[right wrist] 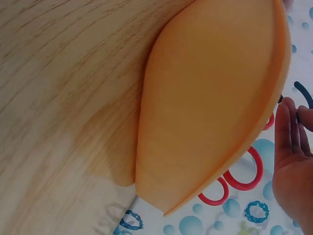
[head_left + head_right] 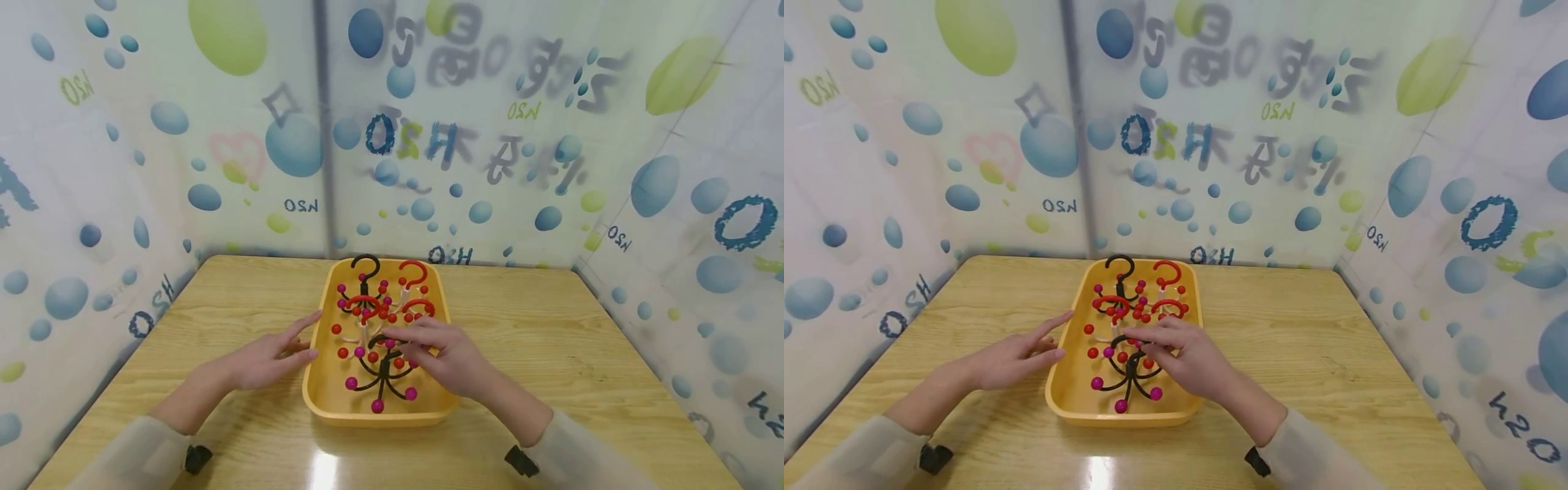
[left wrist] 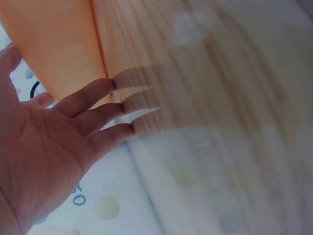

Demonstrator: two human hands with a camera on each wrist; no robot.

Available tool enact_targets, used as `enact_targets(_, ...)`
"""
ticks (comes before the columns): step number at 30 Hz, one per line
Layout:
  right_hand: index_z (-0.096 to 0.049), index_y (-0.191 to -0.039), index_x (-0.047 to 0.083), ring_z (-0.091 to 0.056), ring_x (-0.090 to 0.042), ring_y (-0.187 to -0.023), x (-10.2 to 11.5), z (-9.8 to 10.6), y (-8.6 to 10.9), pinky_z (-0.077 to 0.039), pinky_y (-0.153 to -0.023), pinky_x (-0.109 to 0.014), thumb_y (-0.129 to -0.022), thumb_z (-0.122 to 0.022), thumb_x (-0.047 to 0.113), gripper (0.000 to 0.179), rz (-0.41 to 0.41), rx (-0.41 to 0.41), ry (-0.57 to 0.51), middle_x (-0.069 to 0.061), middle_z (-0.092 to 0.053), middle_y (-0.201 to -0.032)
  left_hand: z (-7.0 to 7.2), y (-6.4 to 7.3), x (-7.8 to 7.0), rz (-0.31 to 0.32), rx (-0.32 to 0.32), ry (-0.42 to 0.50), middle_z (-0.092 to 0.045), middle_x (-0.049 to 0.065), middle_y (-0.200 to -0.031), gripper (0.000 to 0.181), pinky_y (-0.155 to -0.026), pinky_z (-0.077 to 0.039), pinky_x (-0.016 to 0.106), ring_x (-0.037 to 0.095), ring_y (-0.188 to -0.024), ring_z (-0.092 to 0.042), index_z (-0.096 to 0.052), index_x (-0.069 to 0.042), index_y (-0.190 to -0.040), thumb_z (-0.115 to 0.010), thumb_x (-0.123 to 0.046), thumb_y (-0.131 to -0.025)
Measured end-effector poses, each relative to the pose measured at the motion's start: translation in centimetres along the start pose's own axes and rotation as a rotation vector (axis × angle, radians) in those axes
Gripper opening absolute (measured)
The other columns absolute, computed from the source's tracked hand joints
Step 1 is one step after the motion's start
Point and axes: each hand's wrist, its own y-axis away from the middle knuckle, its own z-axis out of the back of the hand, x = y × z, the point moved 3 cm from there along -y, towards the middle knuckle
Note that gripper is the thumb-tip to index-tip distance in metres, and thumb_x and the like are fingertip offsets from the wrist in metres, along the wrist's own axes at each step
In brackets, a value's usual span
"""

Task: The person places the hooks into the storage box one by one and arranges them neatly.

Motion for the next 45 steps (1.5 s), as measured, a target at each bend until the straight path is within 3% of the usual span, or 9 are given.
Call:
enact_targets(8,-0.077,-0.142,0.024,-0.059,-0.005,-0.084,-1.2,-0.7,-0.1,-0.059,-0.07,-0.024,-0.109,-0.067,0.008,0.038,-0.022,0.045,-0.017,0.006,-0.07,-0.098,-0.1,0.1,0.0,0.017,0.007,0.0,-0.063,0.023,-0.156,0.079,-0.121,-0.04,0.075,0.051,-0.146,-0.058,-0.012,-0.036,-0.178,-0.049,-0.061,-0.113)
enact_targets(16,-0.075,-0.144,0.024,-0.064,-0.005,-0.089,-1.3,-0.6,-0.1,-0.061,-0.073,-0.028,-0.108,-0.068,0.005,0.042,-0.051,0.073,-0.012,0.005,-0.075,-0.104,0.1,0.2,-0.1,-0.002,0.003,-0.006,-0.064,0.023,-0.155,0.078,-0.121,-0.041,0.075,0.051,-0.144,-0.06,-0.012,-0.037,-0.178,-0.049,-0.06,-0.113)
enact_targets(37,-0.074,-0.146,0.026,-0.059,-0.004,-0.084,-1.2,-0.5,0.1,-0.058,-0.069,-0.023,-0.108,-0.071,0.011,0.041,-0.042,0.068,0.039,0.007,-0.073,-0.103,0.0,-0.1,0.2,0.003,0.005,0.001,-0.064,0.022,-0.155,0.077,-0.121,-0.041,0.075,0.05,-0.145,-0.059,-0.011,-0.038,-0.178,-0.048,-0.061,-0.113)
enact_targets(41,-0.072,-0.148,0.026,-0.063,-0.004,-0.088,-1.3,-0.3,0.2,-0.06,-0.073,-0.023,-0.106,-0.073,0.011,0.044,-0.04,0.062,0.049,0.003,-0.077,-0.108,0.0,-0.1,0.2,-0.001,0.006,0.004,-0.064,0.022,-0.156,0.077,-0.121,-0.041,0.075,0.05,-0.145,-0.06,-0.011,-0.038,-0.178,-0.048,-0.06,-0.114)
enact_targets(45,-0.068,-0.152,0.022,-0.072,-0.005,-0.096,-1.4,-0.1,0.4,-0.064,-0.083,-0.023,-0.105,-0.075,0.01,0.05,-0.055,0.063,0.03,-0.004,-0.081,-0.124,0.2,0.1,0.3,0.002,0.005,0.012,-0.064,0.021,-0.156,0.078,-0.121,-0.041,0.075,0.05,-0.145,-0.059,-0.01,-0.039,-0.178,-0.048,-0.061,-0.113)
